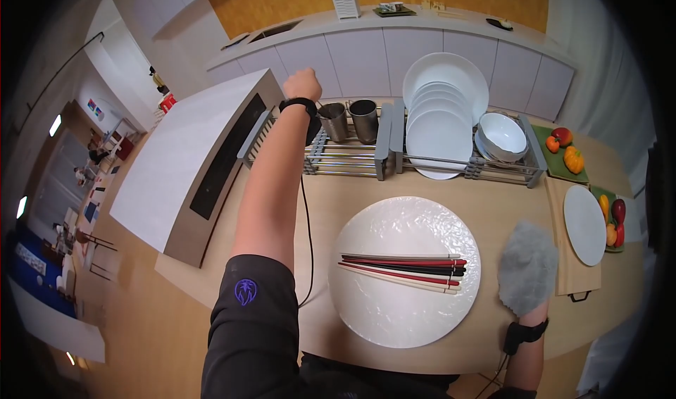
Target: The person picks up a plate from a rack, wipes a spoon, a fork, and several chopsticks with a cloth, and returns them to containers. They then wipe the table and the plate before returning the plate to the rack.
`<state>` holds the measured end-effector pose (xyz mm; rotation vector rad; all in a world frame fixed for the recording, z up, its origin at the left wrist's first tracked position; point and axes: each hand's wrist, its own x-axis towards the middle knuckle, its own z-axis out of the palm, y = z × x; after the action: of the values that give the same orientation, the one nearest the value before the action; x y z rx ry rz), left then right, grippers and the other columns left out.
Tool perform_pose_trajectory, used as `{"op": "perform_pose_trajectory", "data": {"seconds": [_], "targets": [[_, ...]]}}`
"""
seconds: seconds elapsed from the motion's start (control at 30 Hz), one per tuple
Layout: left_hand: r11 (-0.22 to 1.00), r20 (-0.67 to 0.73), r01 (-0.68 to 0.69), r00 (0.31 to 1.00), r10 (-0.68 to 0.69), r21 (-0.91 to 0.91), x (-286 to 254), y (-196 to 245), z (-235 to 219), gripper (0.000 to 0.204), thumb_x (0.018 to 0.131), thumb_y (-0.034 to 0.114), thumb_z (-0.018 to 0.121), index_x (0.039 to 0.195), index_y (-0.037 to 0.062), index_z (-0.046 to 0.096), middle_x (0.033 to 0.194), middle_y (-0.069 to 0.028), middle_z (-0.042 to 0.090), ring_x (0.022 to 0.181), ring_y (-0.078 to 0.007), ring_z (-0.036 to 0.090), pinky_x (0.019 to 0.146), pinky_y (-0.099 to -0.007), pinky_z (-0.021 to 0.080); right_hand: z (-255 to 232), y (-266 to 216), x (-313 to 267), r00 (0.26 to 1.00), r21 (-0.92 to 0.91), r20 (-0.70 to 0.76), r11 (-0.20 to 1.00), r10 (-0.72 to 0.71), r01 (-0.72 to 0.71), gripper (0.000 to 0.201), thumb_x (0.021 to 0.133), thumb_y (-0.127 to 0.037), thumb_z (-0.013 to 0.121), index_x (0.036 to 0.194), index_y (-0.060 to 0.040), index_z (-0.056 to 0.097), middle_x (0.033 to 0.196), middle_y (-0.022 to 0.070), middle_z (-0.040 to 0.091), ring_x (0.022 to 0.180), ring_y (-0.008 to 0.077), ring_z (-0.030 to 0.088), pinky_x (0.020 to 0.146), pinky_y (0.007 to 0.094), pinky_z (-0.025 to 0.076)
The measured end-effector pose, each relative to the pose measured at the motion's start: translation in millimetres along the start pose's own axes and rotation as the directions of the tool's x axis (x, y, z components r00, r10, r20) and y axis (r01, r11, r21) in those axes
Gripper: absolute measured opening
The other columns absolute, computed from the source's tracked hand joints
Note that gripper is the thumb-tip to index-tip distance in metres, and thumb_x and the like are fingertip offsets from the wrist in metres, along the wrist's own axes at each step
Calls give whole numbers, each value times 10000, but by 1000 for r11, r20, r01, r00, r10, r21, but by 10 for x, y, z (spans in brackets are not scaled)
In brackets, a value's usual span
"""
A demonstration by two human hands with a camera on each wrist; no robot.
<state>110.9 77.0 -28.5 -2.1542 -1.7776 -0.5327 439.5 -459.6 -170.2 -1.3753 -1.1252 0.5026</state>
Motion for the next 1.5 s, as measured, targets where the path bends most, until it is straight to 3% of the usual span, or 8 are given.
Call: {"op": "perform_pose_trajectory", "data": {"seconds": [0.1,0.17,0.2,0.27,0.4,0.57,0.73,1.5], "targets": [[1000,-48,2,999,-1,27,33,-11,56,273,931,159,552,1132,100,727,1090,-203,740,1054,-384,715,882,-481,579,-67,-99,23,974,-766,177,602,-141,226,347,1110,-236,395,1408,-80,480,1337,40,556,1218,192,535,1104,343,415],[997,-126,-80,989,77,-21,44,-21,41,269,926,154,540,1100,78,732,1072,-218,738,1020,-402,715,869,-494,579,-178,-59,19,981,-413,194,904,-30,109,363,1107,-245,391,1417,-71,466,1361,60,547,1237,207,531,1103,347,419],[992,-153,-124,981,118,-28,33,7,-26,244,925,160,552,1062,76,735,1057,-219,740,996,-408,716,855,-492,578,-161,94,3,983,238,161,964,86,-123,391,1097,-256,416,1433,-61,458,1379,73,547,1253,218,532,1101,348,424],[961,-112,-254,964,242,-111,-74,89,-233,206,920,190,604,1011,63,738,1012,-208,748,935,-397,723,813,-468,576,-233,213,-50,980,609,138,768,144,-198,380,1094,-249,417,1422,-62,454,1363,74,548,1242,215,531,1093,342,428],[668,-51,-497,821,568,-554,-743,465,-886,241,915,225,714,1063,35,725,939,-129,747,813,-240,694,726,-367,546,-237,352,49,982,553,180,821,52,-145,370,1105,-313,386,1387,-90,476,1314,66,560,1192,204,543,1064,345,444],[469,213,-501,485,848,-727,-2462,748,-1464,271,934,163,710,1182,56,692,1046,-109,699,828,-245,670,752,-385,552,-127,206,-24,993,-424,107,900,-58,98,396,1075,-274,481,1424,-90,443,1312,34,543,1174,173,527,1051,321,439],[307,182,-649,254,950,-696,-3224,826,-1132,412,890,128,727,1273,26,613,1180,-126,616,1058,-315,636,903,-422,534,-30,-25,105,963,-417,143,868,-229,269,335,943,-171,606,1258,-99,518,1190,35,580,1074,210,554,963,351,455],[353,252,-494,260,932,-795,-3324,1025,-802,557,804,216,815,1263,-11,595,987,-172,633,956,-372,648,854,-446,529,224,-408,151,896,-595,48,708,-442,381,201,766,-112,657,967,-118,675,1010,95,697,970,336,647,858,431,508]]}}
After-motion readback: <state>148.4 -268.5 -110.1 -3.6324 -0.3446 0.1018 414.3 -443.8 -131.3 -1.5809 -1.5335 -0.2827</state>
